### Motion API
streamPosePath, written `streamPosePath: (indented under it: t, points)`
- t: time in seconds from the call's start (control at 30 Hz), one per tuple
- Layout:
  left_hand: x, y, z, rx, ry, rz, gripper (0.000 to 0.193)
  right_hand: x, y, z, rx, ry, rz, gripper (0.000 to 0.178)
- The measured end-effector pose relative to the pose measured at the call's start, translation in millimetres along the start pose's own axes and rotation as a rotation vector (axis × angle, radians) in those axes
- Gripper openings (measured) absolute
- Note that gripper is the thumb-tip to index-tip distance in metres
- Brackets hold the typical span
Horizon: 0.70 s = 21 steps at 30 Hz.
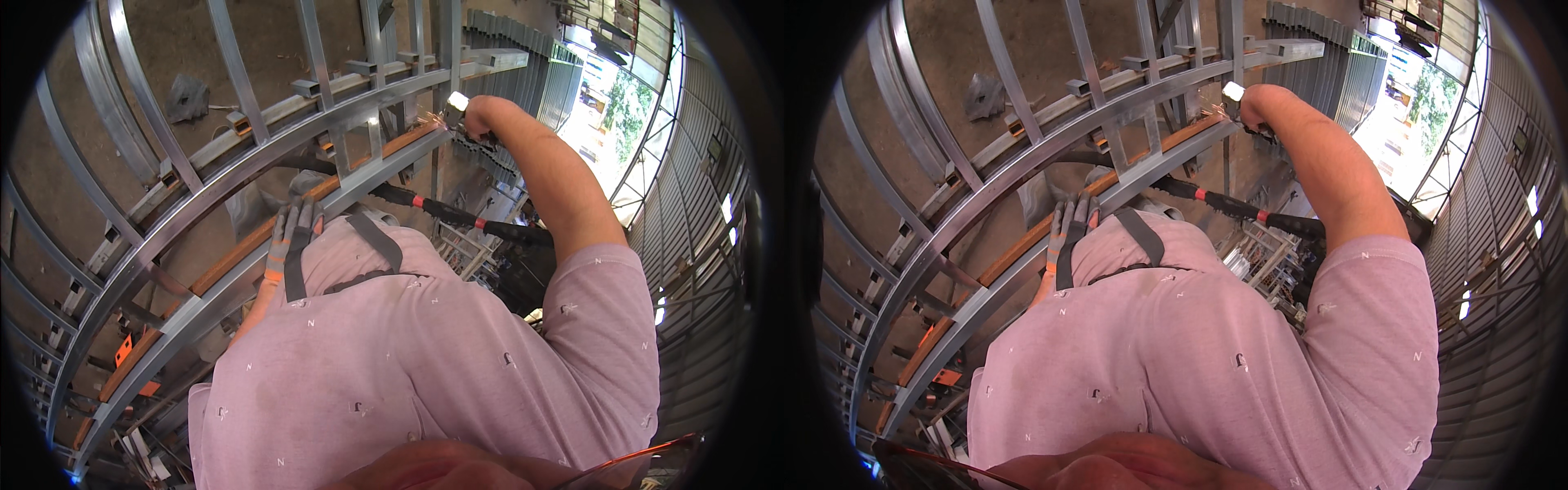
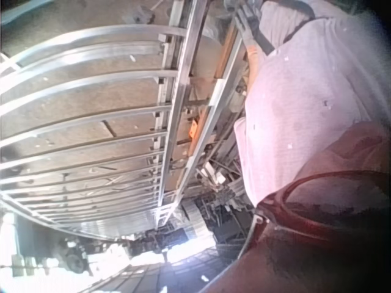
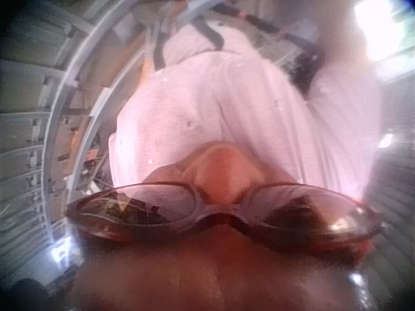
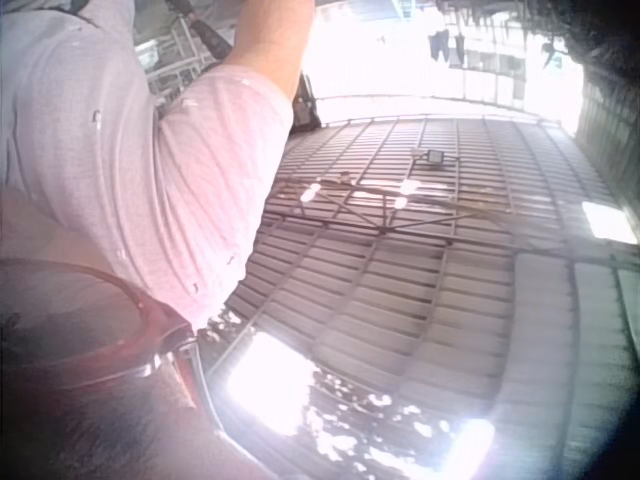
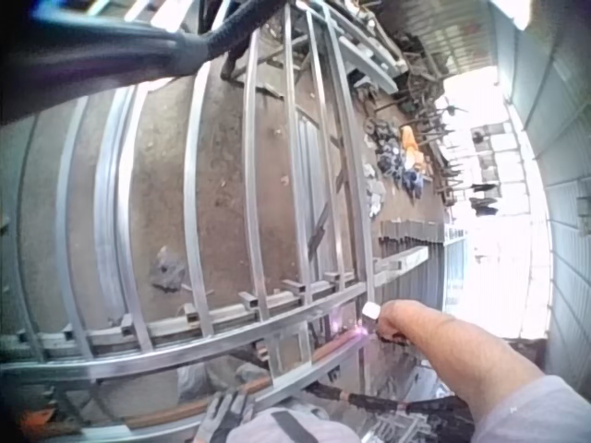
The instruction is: The person welds joints on a large curved metal frame using a handheld welding torch. They move along the frame, positioning the torch at various joints and applying welds that produce bright sparks. The person occasionally adjusts their grip and position to reach different sections of the frame.
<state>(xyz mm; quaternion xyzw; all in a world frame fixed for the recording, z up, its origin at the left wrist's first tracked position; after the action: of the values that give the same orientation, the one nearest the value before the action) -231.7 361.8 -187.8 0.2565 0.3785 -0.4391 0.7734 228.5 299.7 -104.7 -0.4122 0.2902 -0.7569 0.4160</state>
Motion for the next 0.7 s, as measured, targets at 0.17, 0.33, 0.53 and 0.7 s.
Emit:
streamPosePath:
  t: [0.17,0.33,0.53,0.7]
  points:
    - [-1.8,0.7,1.2,0.017,-0.02,-0.022,0.046,5.1,3.2,8.7,0.033,0.024,0.006,0.025]
    - [-5.2,-4.1,-0.8,0.039,-0.034,0.036,0.046,17.5,2.5,24.1,0.035,0.062,0.081,0.026]
    - [-13.3,-1.8,-0.9,0.094,0.068,0.028,0.042,51.9,-20.2,41.7,-0.043,0.153,0.272,0.041]
    - [-2.1,-7.7,-7.6,0.106,0.098,0.015,0.043,163.5,-36.8,101.3,0.006,0.804,0.724,0.047]
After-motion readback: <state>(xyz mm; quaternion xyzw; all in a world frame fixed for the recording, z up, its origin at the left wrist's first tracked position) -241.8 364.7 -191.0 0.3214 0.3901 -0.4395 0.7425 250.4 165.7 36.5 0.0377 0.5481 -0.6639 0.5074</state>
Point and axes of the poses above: each hand's wrist, its own y-axis towards the middle knuckle, its own x-axis out of the palm, z = x × y, the point moved 10 cm from there along y, towards the middle knuckle, and after that the axes turned 4 degrees about -x, right-handed, at the moved point
